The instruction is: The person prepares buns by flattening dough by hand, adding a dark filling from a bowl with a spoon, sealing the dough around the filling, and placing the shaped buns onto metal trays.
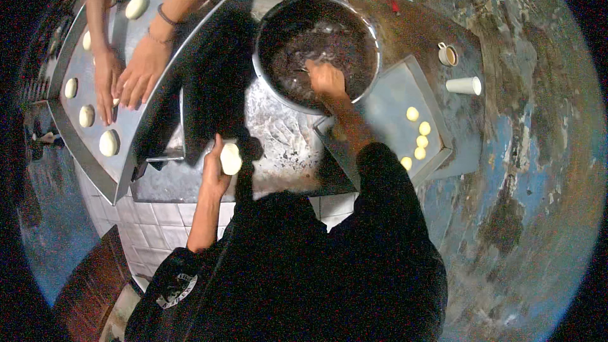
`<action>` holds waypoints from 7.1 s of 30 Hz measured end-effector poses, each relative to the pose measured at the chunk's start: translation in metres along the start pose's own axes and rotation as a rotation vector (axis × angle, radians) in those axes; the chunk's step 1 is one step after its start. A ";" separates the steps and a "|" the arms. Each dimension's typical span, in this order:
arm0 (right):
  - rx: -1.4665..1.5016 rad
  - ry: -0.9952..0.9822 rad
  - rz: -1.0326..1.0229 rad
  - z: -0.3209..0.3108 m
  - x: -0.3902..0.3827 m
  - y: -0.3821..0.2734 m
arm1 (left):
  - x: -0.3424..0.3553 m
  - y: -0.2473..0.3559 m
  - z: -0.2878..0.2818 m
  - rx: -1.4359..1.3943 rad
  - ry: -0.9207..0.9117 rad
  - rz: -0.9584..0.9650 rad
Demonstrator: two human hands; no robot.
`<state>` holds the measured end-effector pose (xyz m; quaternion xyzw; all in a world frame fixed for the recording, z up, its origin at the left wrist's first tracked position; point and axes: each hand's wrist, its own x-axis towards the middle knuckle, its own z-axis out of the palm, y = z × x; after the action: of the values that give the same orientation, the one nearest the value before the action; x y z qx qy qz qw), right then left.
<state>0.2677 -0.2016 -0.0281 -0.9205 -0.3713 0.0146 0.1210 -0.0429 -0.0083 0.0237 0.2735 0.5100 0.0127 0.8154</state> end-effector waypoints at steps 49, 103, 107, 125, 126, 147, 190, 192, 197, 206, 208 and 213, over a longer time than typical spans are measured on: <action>1.152 -0.119 -0.048 -0.108 -0.297 -0.114 | -0.140 -0.108 0.046 0.805 -0.355 0.372; 0.738 0.450 -0.312 -0.182 -0.175 -0.346 | -0.199 0.049 -0.045 -0.243 -0.529 0.529; 1.511 -0.212 0.110 -0.208 -0.168 -0.315 | -0.203 0.029 -0.021 -0.175 -0.661 0.727; 0.935 0.111 -0.210 -0.176 -0.179 -0.340 | -0.202 0.006 -0.034 -0.095 -0.072 0.852; 1.128 0.019 -0.154 -0.171 -0.170 -0.347 | -0.208 0.016 -0.034 -0.034 -0.091 0.967; 0.125 -0.600 -0.720 -0.073 0.106 -0.462 | -0.167 0.159 -0.320 -0.043 0.569 1.260; 1.213 0.643 0.594 -0.108 -0.240 -0.215 | -0.161 -0.070 0.049 0.211 -0.691 0.227; 1.265 0.499 0.585 -0.092 -0.260 -0.210 | -0.156 -0.081 0.034 0.108 -0.716 0.043; 2.063 -0.058 0.856 -0.007 -0.286 -0.203 | -0.137 -0.116 -0.026 -0.064 -0.704 -0.051; 0.084 -0.026 0.458 0.062 -0.313 -0.089 | -0.106 -0.106 -0.032 -0.018 -0.170 0.060; 0.154 -0.049 0.414 0.038 -0.305 -0.098 | -0.102 -0.095 -0.023 -0.003 -0.062 0.079; 0.535 0.128 0.226 -0.044 -0.235 -0.095 | -0.073 -0.067 -0.013 0.013 -0.072 0.060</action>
<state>0.0382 -0.3061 0.0219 -0.8904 -0.2411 0.0673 0.3802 -0.1058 -0.0817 0.0490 0.2942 0.4720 0.0239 0.8307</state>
